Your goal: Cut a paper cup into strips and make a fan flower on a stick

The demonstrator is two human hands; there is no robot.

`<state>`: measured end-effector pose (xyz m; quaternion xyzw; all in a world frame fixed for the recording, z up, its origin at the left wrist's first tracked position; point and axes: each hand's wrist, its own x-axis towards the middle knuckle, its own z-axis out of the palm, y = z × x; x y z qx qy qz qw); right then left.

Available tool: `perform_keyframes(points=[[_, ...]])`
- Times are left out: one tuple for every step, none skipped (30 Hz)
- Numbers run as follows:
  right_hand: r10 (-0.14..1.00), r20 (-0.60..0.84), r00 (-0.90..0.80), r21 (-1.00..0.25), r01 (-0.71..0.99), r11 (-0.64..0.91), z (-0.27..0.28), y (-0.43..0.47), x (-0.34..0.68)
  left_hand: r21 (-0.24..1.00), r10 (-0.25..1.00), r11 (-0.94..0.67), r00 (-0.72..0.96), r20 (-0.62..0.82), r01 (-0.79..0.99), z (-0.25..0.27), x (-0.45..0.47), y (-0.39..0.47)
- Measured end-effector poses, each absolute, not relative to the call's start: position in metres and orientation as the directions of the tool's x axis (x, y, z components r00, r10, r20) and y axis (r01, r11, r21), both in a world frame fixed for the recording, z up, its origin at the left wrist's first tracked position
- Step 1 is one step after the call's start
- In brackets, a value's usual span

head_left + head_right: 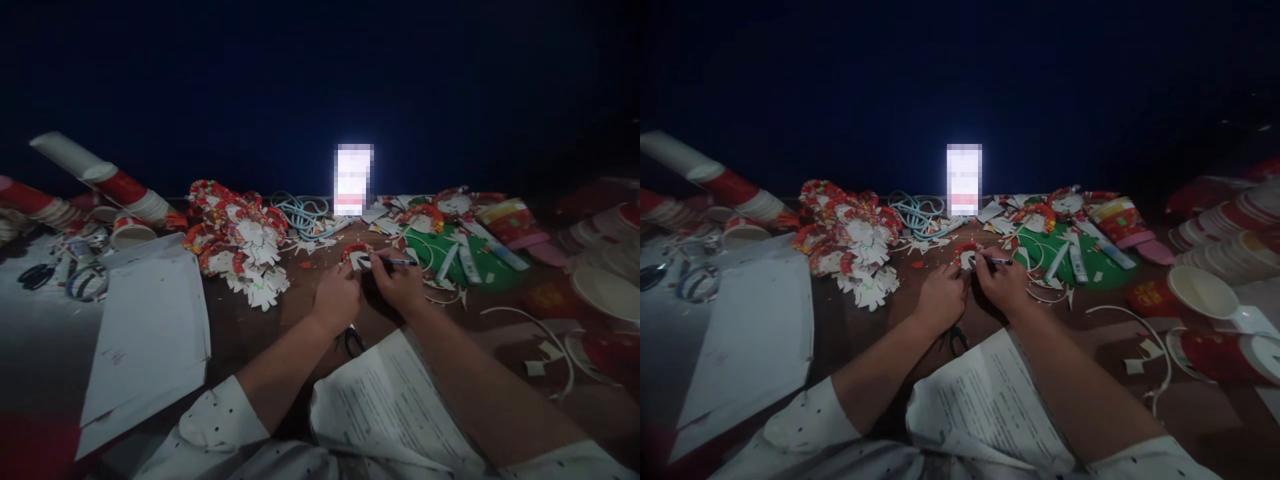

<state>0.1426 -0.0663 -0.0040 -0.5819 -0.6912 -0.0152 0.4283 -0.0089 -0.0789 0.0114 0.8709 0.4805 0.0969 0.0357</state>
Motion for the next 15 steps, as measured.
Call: perform_keyframes(points=[[0.795, 0.605, 0.042, -0.48, 0.816, 0.322, -0.0039, -0.0663, 0.1425, 0.157, 0.844, -0.535, 0.52, 0.13, 0.83, 0.0114, -0.0089, -0.0789], [0.798, 0.601, 0.037, -0.482, 0.814, 0.326, -0.0038, -0.0664, 0.1425, 0.159, 0.845, -0.534, 0.519, 0.128, 0.831, 0.0114, -0.0089, -0.0788], [0.8, 0.599, 0.03, -0.485, 0.809, 0.333, -0.0035, -0.0664, 0.1423, 0.161, 0.845, -0.534, 0.518, 0.128, 0.83, 0.0112, -0.009, -0.0788], [0.801, 0.598, 0.022, -0.489, 0.803, 0.342, -0.0032, -0.0665, 0.1421, 0.163, 0.845, -0.535, 0.519, 0.13, 0.829, 0.0109, -0.009, -0.0788], [0.802, 0.597, 0.019, -0.493, 0.797, 0.348, -0.0028, -0.0666, 0.1418, 0.164, 0.842, -0.538, 0.522, 0.135, 0.827, 0.0105, -0.0091, -0.0788], [0.804, 0.595, 0.016, -0.498, 0.792, 0.353, -0.0024, -0.0666, 0.1414, 0.164, 0.84, -0.542, 0.524, 0.14, 0.824, 0.0101, -0.0091, -0.0789], [0.805, 0.593, 0.016, -0.501, 0.79, 0.354, -0.0022, -0.0666, 0.141, 0.163, 0.839, -0.544, 0.525, 0.144, 0.823, 0.0097, -0.0092, -0.0789], [0.804, 0.594, 0.015, -0.501, 0.789, 0.355, -0.002, -0.0665, 0.1406, 0.162, 0.838, -0.544, 0.525, 0.146, 0.823, 0.0095, -0.0092, -0.0789], [0.804, 0.595, 0.014, -0.499, 0.791, 0.355, -0.002, -0.0664, 0.1403, 0.162, 0.84, -0.542, 0.524, 0.145, 0.825, 0.0094, -0.0093, -0.0789], [0.804, 0.595, 0.013, -0.496, 0.793, 0.354, -0.0021, -0.0662, 0.1401, 0.163, 0.842, -0.538, 0.52, 0.142, 0.827, 0.0096, -0.0093, -0.079], [0.803, 0.596, 0.009, -0.492, 0.795, 0.355, -0.0023, -0.066, 0.14, 0.165, 0.845, -0.535, 0.518, 0.136, 0.829, 0.01, -0.0093, -0.079], [0.803, 0.596, 0.006, -0.488, 0.797, 0.356, -0.0025, -0.0659, 0.1399, 0.168, 0.847, -0.532, 0.516, 0.129, 0.83, 0.0105, -0.0093, -0.0791], [0.806, 0.593, 0.006, -0.487, 0.799, 0.352, -0.0027, -0.0657, 0.14, 0.17, 0.848, -0.53, 0.516, 0.121, 0.831, 0.0112, -0.0094, -0.0791], [0.809, 0.588, 0.007, -0.488, 0.801, 0.348, -0.0027, -0.0656, 0.1401, 0.171, 0.848, -0.529, 0.517, 0.114, 0.831, 0.0119, -0.0094, -0.0791], [0.811, 0.585, 0.009, -0.489, 0.802, 0.344, -0.0027, -0.0656, 0.1402, 0.171, 0.849, -0.529, 0.517, 0.11, 0.831, 0.0125, -0.0095, -0.0791]])
